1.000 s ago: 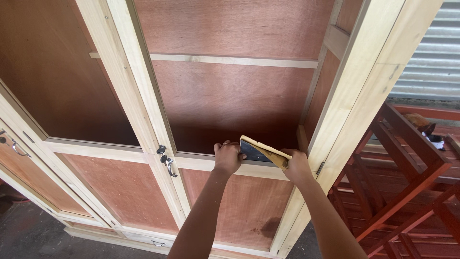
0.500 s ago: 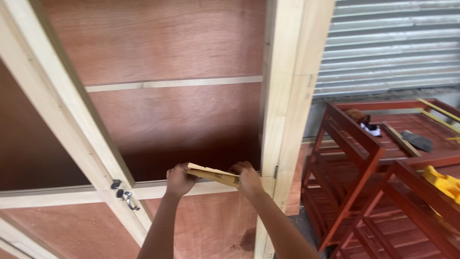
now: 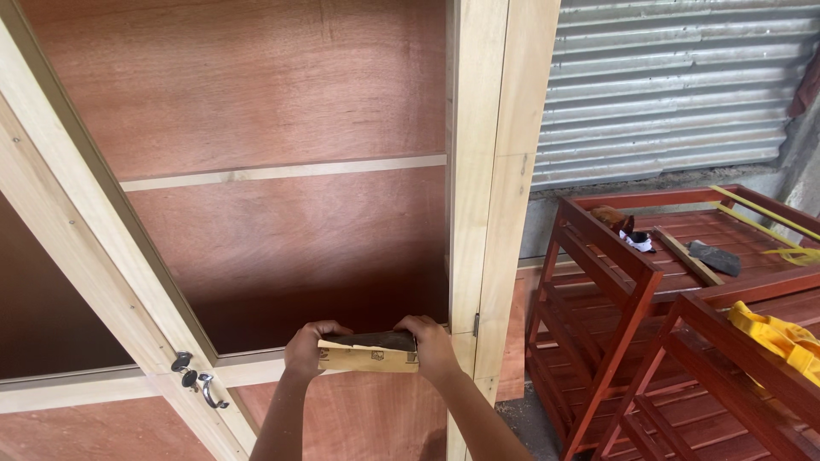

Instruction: The person sands the wooden frame and panels of an unfinished wardrobe using a sheet of sandpaper, rubbing it along the vertical stiles, horizontal rails and edges of the cabinet. They reposition the sandpaper in their hand and work over different sections of the furniture piece.

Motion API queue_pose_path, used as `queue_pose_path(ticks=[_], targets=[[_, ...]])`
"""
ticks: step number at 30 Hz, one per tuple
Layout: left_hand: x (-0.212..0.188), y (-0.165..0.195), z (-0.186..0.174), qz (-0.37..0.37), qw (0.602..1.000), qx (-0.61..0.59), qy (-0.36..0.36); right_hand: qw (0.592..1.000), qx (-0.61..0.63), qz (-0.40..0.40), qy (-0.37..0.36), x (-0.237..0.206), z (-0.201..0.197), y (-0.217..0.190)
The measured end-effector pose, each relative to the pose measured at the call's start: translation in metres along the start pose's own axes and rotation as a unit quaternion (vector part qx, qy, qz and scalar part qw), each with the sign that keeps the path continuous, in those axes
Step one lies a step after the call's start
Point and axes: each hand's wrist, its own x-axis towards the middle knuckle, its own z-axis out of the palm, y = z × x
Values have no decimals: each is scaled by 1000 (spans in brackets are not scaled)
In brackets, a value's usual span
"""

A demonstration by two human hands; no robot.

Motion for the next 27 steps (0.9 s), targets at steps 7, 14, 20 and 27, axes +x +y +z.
queue_pose_path(ticks=[7,14,20,27], targets=[[2,-6,4,9,999,40,7,999,-14,-32,-2,1,0,0],[2,-3,1,-89,991,-98,-7,1000,3,-28,-4,4,-3,-4],[3,-5,3,-42,999,6,7,1000,4,8,-20,7,-6,-11],[4,-6,5,57,981,182,45,993,23,79,-82,16,-16,-21]])
